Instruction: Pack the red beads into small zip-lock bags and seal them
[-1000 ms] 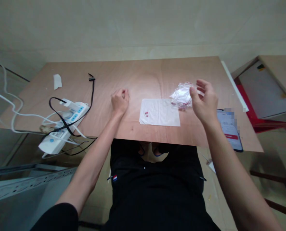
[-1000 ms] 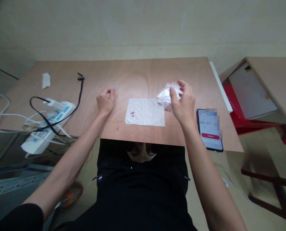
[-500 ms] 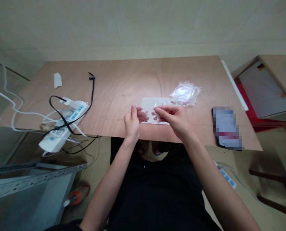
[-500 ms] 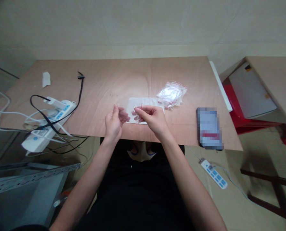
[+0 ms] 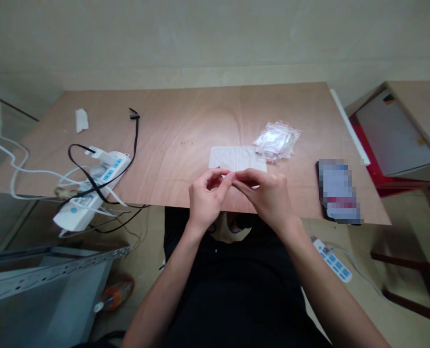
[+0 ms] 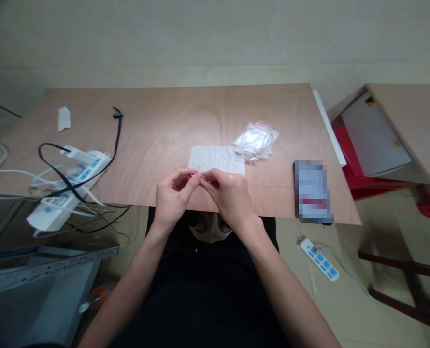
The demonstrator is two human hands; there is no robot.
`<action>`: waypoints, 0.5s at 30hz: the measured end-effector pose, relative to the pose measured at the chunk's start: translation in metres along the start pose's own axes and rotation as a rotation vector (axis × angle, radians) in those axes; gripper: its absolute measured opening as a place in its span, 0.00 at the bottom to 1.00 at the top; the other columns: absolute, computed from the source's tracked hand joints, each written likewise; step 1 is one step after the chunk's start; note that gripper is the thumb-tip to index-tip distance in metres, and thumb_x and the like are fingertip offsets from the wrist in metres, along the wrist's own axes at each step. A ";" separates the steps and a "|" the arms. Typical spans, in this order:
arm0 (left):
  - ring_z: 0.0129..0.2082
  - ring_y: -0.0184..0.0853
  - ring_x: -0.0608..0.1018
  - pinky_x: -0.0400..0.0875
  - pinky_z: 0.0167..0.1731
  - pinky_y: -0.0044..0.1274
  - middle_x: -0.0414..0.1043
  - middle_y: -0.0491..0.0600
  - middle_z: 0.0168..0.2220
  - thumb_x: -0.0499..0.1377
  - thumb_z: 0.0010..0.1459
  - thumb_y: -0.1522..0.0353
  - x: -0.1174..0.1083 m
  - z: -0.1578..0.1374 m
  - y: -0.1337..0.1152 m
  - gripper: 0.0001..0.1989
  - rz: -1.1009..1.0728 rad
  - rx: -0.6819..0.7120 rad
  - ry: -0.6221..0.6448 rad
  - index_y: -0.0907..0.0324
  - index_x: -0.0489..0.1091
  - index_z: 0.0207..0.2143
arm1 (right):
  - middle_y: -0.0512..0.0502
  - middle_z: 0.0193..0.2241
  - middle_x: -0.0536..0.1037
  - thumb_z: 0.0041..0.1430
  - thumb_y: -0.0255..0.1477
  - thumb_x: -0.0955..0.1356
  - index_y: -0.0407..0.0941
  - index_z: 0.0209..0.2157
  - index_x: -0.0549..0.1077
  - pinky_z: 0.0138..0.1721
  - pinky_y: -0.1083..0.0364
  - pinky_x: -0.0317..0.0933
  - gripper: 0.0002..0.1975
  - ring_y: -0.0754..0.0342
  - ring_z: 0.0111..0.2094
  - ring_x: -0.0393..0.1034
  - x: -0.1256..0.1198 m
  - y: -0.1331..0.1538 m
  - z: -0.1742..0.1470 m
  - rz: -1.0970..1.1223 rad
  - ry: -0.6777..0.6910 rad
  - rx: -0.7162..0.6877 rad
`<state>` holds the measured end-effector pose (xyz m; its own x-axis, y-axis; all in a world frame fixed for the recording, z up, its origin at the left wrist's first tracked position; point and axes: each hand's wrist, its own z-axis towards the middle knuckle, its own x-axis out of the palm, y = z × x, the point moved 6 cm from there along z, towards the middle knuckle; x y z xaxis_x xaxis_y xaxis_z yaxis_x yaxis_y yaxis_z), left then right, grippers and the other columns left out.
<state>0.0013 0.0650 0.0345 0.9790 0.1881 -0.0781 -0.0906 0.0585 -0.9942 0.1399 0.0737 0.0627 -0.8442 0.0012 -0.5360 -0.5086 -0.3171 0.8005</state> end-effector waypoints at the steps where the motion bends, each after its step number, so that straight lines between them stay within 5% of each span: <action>1: 0.32 0.32 0.80 0.75 0.37 0.23 0.79 0.50 0.33 0.65 0.53 0.61 -0.002 0.000 0.001 0.11 -0.026 -0.016 0.002 0.61 0.76 0.33 | 0.44 0.31 0.84 0.59 0.32 0.71 0.44 0.33 0.81 0.32 0.56 0.70 0.07 0.52 0.30 0.79 0.001 -0.001 -0.002 0.063 0.032 0.002; 15: 0.32 0.33 0.81 0.74 0.37 0.23 0.80 0.51 0.32 0.67 0.52 0.63 -0.014 -0.003 0.000 0.09 -0.027 -0.124 0.276 0.61 0.77 0.30 | 0.47 0.27 0.82 0.54 0.40 0.73 0.43 0.39 0.73 0.32 0.55 0.73 0.16 0.54 0.28 0.78 0.014 -0.019 -0.016 0.655 0.181 0.328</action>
<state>-0.0115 0.0599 0.0359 0.9949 -0.0869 -0.0521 -0.0578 -0.0637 -0.9963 0.1407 0.0648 0.0356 -0.9647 -0.2554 0.0637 0.0395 0.0989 0.9943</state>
